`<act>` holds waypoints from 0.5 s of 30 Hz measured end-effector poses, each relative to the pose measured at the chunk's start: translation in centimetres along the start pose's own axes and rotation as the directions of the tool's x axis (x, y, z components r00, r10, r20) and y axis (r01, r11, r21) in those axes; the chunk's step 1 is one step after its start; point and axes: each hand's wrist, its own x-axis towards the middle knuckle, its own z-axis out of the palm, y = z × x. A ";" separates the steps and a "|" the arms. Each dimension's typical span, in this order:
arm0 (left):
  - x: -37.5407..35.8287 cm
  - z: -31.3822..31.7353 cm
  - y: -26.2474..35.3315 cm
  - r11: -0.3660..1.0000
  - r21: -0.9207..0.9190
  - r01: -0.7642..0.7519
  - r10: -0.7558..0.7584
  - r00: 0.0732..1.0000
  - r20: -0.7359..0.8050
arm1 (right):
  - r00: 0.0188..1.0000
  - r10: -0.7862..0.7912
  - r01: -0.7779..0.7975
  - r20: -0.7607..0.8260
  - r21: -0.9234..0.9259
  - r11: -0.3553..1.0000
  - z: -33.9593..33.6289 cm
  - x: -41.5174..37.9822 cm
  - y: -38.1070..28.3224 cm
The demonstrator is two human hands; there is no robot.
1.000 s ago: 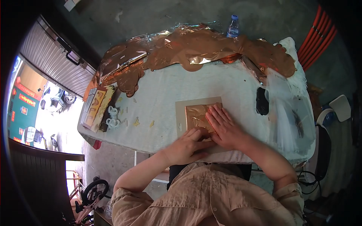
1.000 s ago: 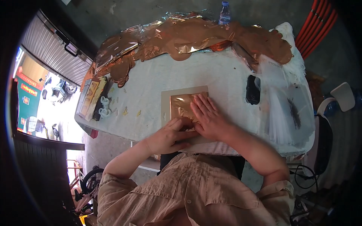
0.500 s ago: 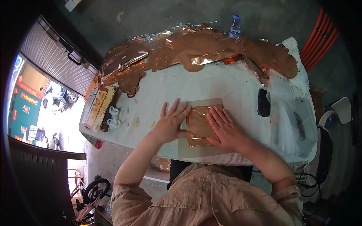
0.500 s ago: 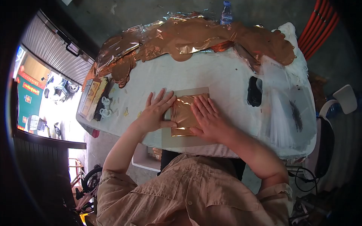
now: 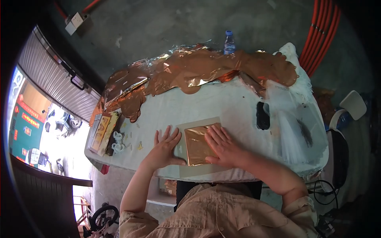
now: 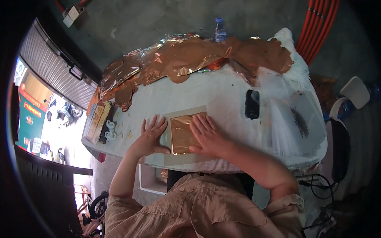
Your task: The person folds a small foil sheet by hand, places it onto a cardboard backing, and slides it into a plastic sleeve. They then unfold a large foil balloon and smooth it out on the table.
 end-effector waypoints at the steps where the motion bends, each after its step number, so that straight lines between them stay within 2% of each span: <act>1: 0.4 -0.1 0.3 1.000 0.002 -0.017 0.017 1.000 -0.004 | 1.000 -0.003 0.003 0.015 0.022 1.000 0.1 -0.1 0.2; 3: 1.2 -0.3 0.8 0.995 0.092 -0.029 0.027 0.999 0.021 | 1.000 0.006 -0.007 0.026 0.032 0.999 0.1 -0.7 1.0; 9: 6.1 0.0 3.7 0.983 0.113 -0.142 0.138 0.989 0.043 | 0.982 0.128 -0.133 0.142 0.023 0.991 -1.9 -3.9 4.1; 13: 9.1 -0.1 5.4 0.977 0.082 -0.198 0.195 0.980 0.044 | 0.985 0.166 -0.164 0.047 -0.043 0.986 -1.5 -5.5 5.9; 15: 9.5 -1.7 6.9 0.981 0.115 -0.156 0.150 0.987 0.063 | 0.985 0.170 -0.169 0.007 -0.057 0.984 -1.5 -5.8 6.1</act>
